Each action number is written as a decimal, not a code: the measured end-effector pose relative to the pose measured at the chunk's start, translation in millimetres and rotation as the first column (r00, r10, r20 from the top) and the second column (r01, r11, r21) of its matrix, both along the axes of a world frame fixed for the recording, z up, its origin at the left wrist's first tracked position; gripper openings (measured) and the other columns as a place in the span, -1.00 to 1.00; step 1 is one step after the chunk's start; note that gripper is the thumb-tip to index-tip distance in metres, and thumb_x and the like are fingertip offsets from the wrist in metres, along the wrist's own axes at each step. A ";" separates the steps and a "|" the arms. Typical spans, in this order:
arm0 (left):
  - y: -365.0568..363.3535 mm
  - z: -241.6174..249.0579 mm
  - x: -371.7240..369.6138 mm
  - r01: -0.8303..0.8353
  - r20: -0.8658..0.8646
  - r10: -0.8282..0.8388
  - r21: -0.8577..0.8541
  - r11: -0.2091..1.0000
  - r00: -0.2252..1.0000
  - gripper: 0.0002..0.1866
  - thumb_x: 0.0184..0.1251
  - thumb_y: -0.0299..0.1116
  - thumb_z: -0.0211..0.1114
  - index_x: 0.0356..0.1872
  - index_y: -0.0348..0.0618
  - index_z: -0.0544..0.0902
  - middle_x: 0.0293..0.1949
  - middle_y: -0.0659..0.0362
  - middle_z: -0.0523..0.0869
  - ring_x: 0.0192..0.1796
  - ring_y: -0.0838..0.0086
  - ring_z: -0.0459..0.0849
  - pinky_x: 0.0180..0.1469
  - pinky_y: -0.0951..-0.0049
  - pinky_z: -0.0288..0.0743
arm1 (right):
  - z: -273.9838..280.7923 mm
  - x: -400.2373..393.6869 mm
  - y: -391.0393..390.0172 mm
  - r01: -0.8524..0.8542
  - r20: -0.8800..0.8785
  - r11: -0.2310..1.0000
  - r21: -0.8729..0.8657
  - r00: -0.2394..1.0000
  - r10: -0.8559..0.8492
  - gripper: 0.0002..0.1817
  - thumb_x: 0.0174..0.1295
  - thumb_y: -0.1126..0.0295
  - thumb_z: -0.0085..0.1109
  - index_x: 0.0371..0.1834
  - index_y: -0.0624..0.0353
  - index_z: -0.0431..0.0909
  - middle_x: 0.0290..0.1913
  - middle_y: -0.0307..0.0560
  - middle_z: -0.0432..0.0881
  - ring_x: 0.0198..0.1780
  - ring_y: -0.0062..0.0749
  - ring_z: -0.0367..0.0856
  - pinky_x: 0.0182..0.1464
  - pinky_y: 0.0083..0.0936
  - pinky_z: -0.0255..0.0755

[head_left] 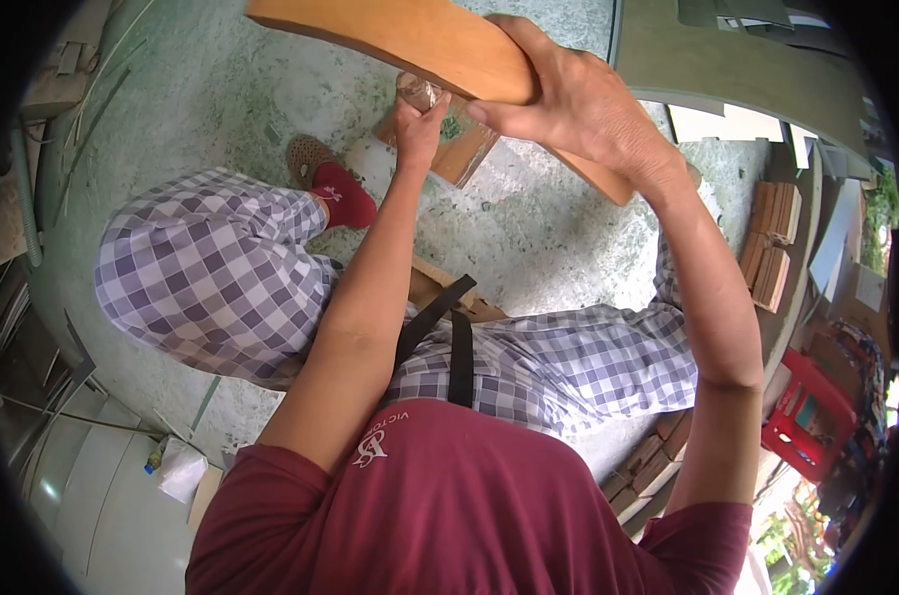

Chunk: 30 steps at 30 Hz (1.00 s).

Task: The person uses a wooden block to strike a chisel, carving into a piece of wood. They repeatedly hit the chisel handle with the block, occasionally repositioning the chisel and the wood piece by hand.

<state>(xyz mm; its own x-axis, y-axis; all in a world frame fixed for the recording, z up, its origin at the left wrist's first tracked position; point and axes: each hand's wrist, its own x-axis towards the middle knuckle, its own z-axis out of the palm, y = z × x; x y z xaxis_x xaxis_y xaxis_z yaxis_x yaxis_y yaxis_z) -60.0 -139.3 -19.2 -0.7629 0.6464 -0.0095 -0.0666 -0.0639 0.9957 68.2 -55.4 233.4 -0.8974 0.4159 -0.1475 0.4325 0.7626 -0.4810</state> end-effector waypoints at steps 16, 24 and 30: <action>-28.9 -46.6 -56.8 -0.323 0.637 0.364 -0.186 0.928 0.680 -0.64 0.16 -0.38 0.42 -0.09 -0.10 0.44 -0.15 0.17 0.59 -0.23 0.37 0.62 -0.08 0.21 0.59 | -69.1 61.3 -35.9 0.430 -0.037 0.714 -0.553 0.843 -0.536 -0.04 0.00 -0.21 0.20 0.31 0.32 0.24 0.04 0.21 0.56 0.10 -0.18 0.54 0.11 -0.35 0.40; 4.3 1.4 -55.6 -0.120 -0.004 0.120 -0.083 0.989 0.993 -0.68 0.14 -0.42 0.43 -0.15 -0.21 0.49 -0.24 0.20 0.62 -0.19 0.52 0.61 -0.12 0.43 0.56 | -117.4 121.4 -46.6 0.499 -0.127 0.560 -0.661 0.661 -0.739 -0.26 0.20 -0.12 0.15 0.21 0.29 0.26 -0.31 -0.13 0.48 -0.40 -0.57 0.51 -0.41 -0.63 0.45; 1.0 34.2 -33.8 0.021 -0.066 -0.028 -0.094 0.995 0.997 -0.76 0.11 -0.47 0.40 -0.22 -0.23 0.55 -0.33 0.22 0.63 -0.29 0.55 0.57 -0.18 0.48 0.47 | -108.0 122.7 -49.7 0.552 -0.121 0.516 -0.655 0.597 -0.793 -0.25 0.19 -0.15 0.15 0.19 0.30 0.30 -0.27 -0.10 0.51 -0.33 -0.53 0.52 -0.32 -0.59 0.46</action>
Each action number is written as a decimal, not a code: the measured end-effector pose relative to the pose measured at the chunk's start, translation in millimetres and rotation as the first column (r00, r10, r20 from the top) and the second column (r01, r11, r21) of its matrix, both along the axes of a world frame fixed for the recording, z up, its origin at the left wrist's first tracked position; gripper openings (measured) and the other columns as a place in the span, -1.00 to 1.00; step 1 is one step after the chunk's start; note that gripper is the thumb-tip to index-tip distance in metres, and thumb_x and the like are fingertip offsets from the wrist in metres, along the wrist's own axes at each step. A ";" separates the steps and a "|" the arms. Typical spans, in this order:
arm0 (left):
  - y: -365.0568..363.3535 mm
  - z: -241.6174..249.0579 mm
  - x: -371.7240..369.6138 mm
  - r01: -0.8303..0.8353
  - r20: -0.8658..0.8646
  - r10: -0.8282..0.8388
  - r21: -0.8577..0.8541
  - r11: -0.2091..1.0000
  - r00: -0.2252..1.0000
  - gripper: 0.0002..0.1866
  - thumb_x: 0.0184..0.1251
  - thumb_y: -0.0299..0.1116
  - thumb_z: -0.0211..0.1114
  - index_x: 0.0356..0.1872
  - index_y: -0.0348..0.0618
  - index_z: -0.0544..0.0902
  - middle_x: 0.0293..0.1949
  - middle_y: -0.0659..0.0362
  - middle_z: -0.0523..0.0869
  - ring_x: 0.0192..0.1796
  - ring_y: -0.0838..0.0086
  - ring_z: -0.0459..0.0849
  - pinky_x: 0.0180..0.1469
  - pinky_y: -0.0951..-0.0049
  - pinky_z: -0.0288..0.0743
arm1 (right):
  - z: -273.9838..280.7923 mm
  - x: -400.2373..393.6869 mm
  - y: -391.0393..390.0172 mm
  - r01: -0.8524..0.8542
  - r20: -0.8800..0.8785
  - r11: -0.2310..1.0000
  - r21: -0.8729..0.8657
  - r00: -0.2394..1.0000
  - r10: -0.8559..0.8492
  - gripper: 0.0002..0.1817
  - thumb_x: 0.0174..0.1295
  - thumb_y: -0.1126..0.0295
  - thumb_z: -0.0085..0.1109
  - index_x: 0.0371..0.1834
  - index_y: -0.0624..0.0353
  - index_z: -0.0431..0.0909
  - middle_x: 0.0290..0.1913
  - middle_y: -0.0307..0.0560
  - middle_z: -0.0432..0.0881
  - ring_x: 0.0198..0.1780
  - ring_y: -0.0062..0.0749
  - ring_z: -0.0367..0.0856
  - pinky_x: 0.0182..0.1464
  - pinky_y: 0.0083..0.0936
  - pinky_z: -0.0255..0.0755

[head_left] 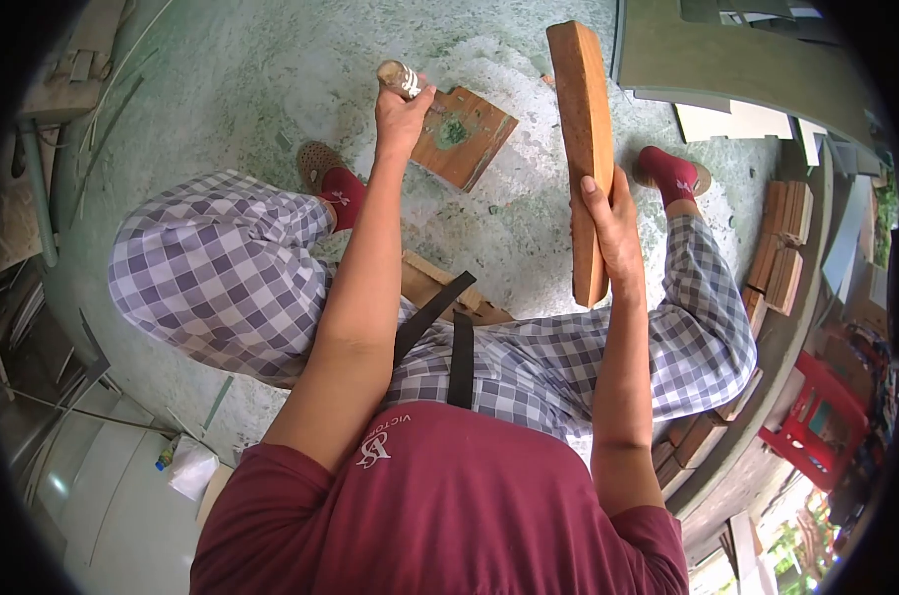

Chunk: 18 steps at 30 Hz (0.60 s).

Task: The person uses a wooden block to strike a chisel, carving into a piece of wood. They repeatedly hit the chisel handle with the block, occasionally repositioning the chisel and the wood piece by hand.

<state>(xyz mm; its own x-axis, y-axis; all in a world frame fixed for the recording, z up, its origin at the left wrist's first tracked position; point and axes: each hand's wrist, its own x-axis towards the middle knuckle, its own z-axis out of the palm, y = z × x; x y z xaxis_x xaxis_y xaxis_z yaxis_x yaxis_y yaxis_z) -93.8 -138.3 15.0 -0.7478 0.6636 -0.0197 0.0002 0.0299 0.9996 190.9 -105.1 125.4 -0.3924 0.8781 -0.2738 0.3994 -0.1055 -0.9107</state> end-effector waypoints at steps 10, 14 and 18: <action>-0.1 -14.3 -0.9 0.121 -0.006 -0.122 -0.041 0.992 0.993 -0.80 0.09 -0.53 0.30 -0.21 -0.21 0.61 -0.30 0.25 0.65 -0.27 0.59 0.57 -0.15 0.52 0.47 | 4.1 -4.1 -3.4 0.024 0.045 0.993 -0.113 0.999 -0.019 -0.04 0.02 -0.22 0.22 0.31 0.33 0.22 -0.02 0.21 0.52 0.02 -0.15 0.55 0.08 -0.29 0.41; -2.3 -11.2 8.1 0.191 0.049 -0.188 -0.043 0.981 0.981 -0.82 0.17 -0.55 0.29 -0.19 -0.19 0.58 -0.15 0.22 0.67 -0.10 0.60 0.57 0.00 0.52 0.44 | 1.0 -5.0 -4.3 0.026 0.062 0.994 -0.102 0.998 -0.020 -0.02 0.00 -0.24 0.23 0.31 0.33 0.23 -0.02 0.23 0.52 0.02 -0.12 0.56 0.08 -0.25 0.42; -1.3 -7.0 8.2 0.231 0.160 -0.227 -0.005 0.973 0.961 -0.79 0.15 -0.56 0.28 -0.17 -0.18 0.59 -0.13 0.23 0.66 -0.08 0.59 0.56 0.02 0.53 0.41 | -1.5 -4.9 -3.0 0.026 0.058 0.996 -0.088 0.998 -0.021 -0.03 0.01 -0.24 0.22 0.30 0.33 0.23 -0.02 0.25 0.52 0.01 -0.13 0.57 0.06 -0.26 0.43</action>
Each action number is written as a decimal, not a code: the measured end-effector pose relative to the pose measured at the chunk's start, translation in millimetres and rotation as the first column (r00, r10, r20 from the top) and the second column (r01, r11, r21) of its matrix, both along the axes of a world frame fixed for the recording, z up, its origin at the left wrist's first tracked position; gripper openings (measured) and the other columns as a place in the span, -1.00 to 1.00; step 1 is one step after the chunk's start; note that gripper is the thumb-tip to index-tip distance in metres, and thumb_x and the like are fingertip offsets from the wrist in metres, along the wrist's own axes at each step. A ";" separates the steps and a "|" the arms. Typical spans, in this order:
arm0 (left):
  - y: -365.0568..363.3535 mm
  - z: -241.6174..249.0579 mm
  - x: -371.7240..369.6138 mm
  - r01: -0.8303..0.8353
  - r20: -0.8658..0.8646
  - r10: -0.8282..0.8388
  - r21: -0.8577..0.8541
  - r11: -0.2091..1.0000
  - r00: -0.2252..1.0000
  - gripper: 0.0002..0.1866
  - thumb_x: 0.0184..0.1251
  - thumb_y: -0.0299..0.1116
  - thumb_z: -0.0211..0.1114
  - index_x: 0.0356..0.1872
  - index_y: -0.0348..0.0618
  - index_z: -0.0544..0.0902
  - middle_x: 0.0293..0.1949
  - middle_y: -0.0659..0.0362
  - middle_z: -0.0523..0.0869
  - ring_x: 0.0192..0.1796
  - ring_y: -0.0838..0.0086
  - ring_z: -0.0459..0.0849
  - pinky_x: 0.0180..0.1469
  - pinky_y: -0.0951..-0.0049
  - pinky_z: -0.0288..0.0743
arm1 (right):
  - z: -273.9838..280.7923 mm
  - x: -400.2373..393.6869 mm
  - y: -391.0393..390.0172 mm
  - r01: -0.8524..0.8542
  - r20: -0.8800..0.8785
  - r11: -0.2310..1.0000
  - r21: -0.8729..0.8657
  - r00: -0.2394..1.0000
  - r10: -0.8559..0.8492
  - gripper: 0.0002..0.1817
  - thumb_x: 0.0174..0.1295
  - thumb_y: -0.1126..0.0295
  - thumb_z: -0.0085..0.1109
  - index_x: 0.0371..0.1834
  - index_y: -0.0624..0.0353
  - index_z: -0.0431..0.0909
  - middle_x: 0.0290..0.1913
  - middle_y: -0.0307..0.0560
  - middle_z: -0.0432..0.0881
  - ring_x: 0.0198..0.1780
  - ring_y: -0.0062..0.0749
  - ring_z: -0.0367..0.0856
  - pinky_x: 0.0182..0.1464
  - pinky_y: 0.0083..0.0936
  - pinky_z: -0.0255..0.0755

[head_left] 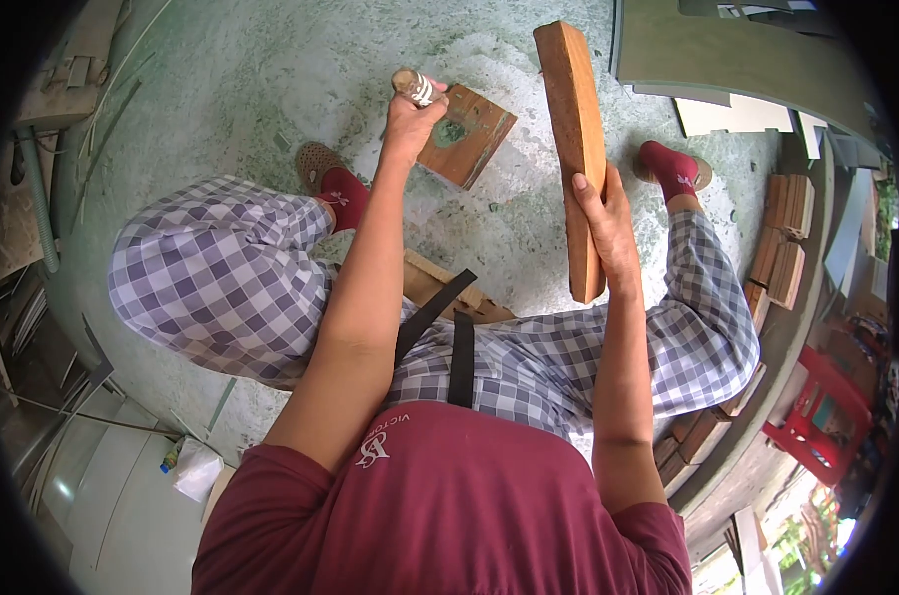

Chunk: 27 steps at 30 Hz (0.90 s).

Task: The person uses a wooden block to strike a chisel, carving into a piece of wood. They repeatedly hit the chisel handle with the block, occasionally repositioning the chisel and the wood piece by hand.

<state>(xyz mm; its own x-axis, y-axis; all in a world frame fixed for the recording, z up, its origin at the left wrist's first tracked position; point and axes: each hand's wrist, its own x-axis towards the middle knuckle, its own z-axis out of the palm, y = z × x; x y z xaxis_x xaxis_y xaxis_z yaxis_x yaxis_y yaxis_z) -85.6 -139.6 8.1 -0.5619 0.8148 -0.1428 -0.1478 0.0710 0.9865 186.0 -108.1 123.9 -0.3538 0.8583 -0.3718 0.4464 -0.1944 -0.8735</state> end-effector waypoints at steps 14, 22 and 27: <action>-0.5 -3.0 -3.6 0.059 -0.097 -0.064 -0.051 0.997 0.993 -0.78 0.15 -0.57 0.25 -0.15 -0.18 0.57 -0.04 0.15 0.64 -0.01 0.53 0.56 0.09 0.50 0.40 | -0.5 1.0 -1.3 -0.010 0.029 1.000 -0.020 1.000 0.010 -0.02 0.01 -0.23 0.22 0.32 0.34 0.20 0.00 0.26 0.51 0.02 -0.10 0.56 0.05 -0.27 0.44; -0.8 -1.3 -2.6 0.057 -0.093 -0.059 -0.021 0.998 0.994 -0.76 0.06 -0.55 0.28 -0.20 -0.16 0.57 -0.18 0.25 0.65 -0.16 0.56 0.56 -0.02 0.51 0.43 | 1.4 -0.3 -1.9 -0.012 0.022 1.000 -0.027 1.000 0.013 -0.05 0.02 -0.22 0.21 0.30 0.33 0.23 -0.03 0.22 0.52 -0.02 -0.15 0.57 0.03 -0.28 0.44; -1.2 -5.9 -4.8 0.105 -0.096 -0.110 -0.056 0.993 0.989 -0.77 0.14 -0.59 0.22 -0.15 -0.17 0.56 -0.05 0.15 0.65 0.01 0.51 0.58 0.11 0.47 0.41 | 0.5 -1.1 -2.8 -0.014 0.022 1.000 -0.025 1.000 0.014 -0.06 0.01 -0.21 0.22 0.29 0.33 0.24 -0.03 0.22 0.52 -0.02 -0.15 0.57 0.02 -0.29 0.45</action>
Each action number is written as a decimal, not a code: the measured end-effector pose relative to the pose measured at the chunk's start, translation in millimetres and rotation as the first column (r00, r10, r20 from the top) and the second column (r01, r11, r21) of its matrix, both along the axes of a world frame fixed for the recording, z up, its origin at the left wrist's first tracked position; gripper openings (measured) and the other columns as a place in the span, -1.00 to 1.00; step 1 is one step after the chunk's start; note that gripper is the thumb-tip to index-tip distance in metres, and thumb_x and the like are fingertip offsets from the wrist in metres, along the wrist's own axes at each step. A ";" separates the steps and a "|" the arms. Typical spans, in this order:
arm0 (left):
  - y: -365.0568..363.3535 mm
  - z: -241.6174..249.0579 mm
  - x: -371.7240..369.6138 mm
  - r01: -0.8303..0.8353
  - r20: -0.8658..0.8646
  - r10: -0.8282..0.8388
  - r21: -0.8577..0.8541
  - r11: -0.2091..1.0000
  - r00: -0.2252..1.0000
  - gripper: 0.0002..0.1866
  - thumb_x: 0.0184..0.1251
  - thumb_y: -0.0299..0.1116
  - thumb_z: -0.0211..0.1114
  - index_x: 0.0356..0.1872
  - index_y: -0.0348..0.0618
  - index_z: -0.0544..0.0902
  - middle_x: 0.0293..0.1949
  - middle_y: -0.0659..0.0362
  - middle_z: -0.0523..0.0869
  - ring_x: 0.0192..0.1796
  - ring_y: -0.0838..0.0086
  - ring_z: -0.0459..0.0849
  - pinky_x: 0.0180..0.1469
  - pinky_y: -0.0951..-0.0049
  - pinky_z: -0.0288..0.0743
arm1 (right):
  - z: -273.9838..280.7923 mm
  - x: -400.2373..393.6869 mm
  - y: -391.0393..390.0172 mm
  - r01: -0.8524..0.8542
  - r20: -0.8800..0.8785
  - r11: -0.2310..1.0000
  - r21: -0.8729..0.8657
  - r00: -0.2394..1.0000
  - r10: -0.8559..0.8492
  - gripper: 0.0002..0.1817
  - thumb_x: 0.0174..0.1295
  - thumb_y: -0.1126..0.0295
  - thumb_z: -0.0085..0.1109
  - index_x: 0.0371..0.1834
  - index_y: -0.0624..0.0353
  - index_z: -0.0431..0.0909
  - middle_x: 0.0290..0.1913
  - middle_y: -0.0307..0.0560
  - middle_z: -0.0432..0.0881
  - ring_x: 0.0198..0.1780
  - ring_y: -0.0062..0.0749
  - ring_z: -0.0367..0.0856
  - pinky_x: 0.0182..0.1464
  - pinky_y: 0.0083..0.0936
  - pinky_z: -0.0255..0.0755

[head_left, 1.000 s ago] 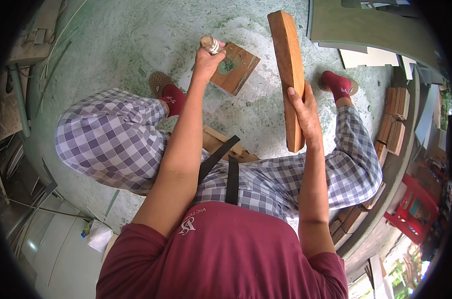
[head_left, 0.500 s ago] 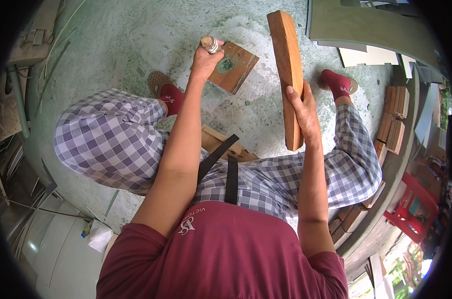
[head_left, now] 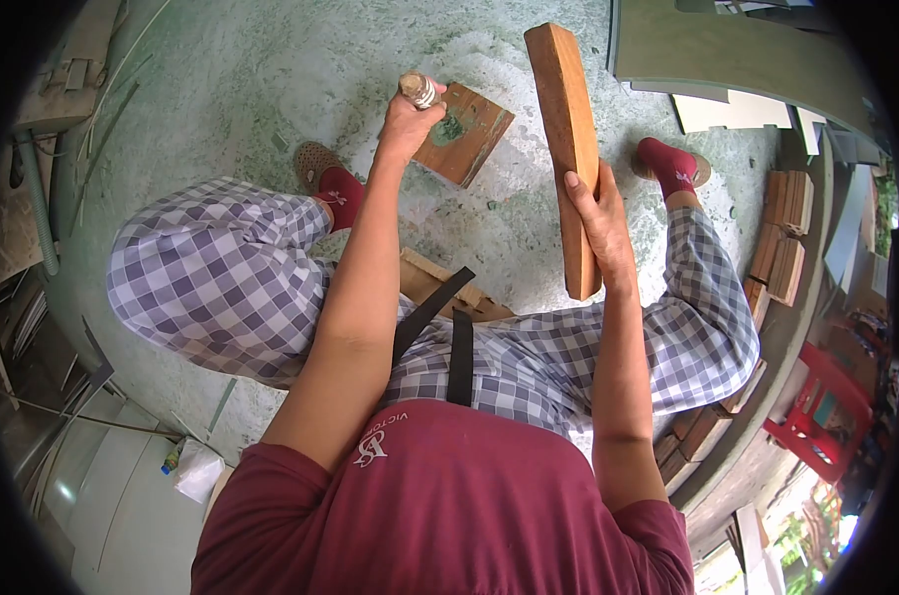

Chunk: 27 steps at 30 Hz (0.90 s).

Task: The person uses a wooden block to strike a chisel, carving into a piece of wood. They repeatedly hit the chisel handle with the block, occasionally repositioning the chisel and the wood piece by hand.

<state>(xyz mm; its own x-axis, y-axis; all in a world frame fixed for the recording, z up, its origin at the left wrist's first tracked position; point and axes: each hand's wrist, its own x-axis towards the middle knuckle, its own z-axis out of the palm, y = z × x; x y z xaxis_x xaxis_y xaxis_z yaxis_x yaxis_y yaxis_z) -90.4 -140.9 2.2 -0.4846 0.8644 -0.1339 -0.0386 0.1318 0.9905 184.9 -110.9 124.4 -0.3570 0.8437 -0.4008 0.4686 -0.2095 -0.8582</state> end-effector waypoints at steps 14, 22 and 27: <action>4.4 -4.2 2.8 0.035 -0.135 -0.041 -0.052 0.998 0.990 -0.72 0.11 -0.37 0.31 -0.12 -0.16 0.62 -0.12 0.21 0.69 -0.09 0.46 0.60 0.04 0.43 0.42 | 67.8 -36.8 15.5 -0.187 -0.027 0.928 0.323 0.978 0.207 -0.05 -0.04 -0.14 0.27 0.31 0.31 0.23 -0.03 0.29 0.58 0.00 -0.08 0.63 0.05 -0.29 0.48; 10.1 -1.7 7.5 0.011 -0.153 -0.013 -0.010 1.000 0.988 -0.70 0.09 -0.37 0.31 -0.11 -0.18 0.63 -0.17 0.16 0.70 -0.11 0.46 0.62 0.01 0.41 0.45 | 59.5 -77.0 36.0 -0.765 0.608 0.589 0.261 0.604 0.515 -0.11 -0.01 -0.12 0.26 0.33 0.17 0.23 -0.24 0.24 0.67 -0.16 -0.02 0.70 0.01 -0.19 0.58; 18.6 -27.6 -5.6 0.069 -0.168 -0.081 -0.075 0.995 0.982 -0.71 0.08 -0.36 0.31 -0.13 -0.16 0.63 -0.20 0.16 0.71 -0.13 0.45 0.64 -0.01 0.39 0.47 | 81.4 -86.4 46.5 -0.645 0.459 0.705 0.294 0.742 0.488 -0.10 0.01 -0.17 0.23 0.33 0.18 0.23 -0.25 0.26 0.66 -0.24 -0.10 0.73 -0.06 -0.25 0.64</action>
<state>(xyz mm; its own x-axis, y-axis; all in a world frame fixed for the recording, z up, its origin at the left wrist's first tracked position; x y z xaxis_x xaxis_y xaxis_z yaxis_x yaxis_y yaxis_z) -96.0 -122.3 -25.4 -0.4393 0.8910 -0.1146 0.1428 0.1952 0.9703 98.6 -64.4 205.9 -0.7372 0.6268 -0.2523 0.6378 0.5224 -0.5660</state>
